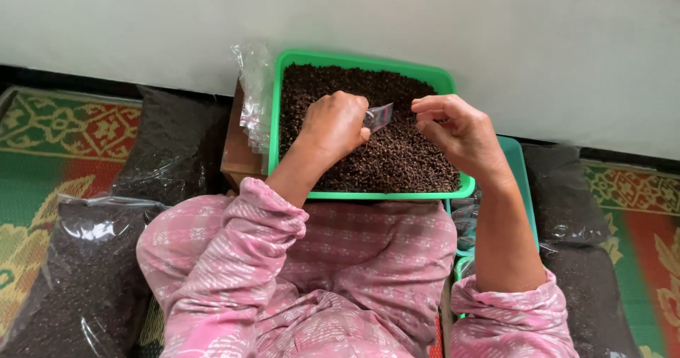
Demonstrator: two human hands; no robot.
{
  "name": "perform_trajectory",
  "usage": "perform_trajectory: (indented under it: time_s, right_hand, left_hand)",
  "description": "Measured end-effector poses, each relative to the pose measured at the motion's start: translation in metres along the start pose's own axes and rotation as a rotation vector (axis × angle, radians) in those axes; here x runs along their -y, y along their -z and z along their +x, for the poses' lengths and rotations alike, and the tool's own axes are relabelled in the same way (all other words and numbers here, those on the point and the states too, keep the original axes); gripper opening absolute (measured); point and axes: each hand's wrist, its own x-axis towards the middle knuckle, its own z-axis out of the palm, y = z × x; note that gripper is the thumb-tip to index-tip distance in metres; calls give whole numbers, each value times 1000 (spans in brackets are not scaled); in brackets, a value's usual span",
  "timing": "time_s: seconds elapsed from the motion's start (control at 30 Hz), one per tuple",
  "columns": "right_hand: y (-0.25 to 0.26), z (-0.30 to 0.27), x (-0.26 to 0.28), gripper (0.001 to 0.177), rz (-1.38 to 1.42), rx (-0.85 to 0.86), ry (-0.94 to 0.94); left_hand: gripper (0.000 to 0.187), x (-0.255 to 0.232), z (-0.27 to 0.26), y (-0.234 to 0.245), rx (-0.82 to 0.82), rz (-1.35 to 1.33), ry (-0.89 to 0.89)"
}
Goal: The person fills small clear plastic bags with cloves from a tray by hand and with a small scoop, seals the bags, and places them into other trays.
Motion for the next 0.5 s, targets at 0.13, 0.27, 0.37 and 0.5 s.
perform_trajectory:
  time_s: [0.13,0.27,0.37,0.5]
  right_hand:
    - [0,-4,-8,25,-51,-25,1]
    - [-1,1,-15,34,-35,-21,-17]
    - [-7,4,-12,37,-30,-2,-21]
    - [-6,5,-11,37,48,-30,-61]
  left_hand:
    - [29,-7,-3,12,70,-147,10]
    - [25,-5,-2,8,16,-436,55]
    - [25,-5,-6,5,13,-495,63]
    - [34,0,-11,16,-38,-1072,78]
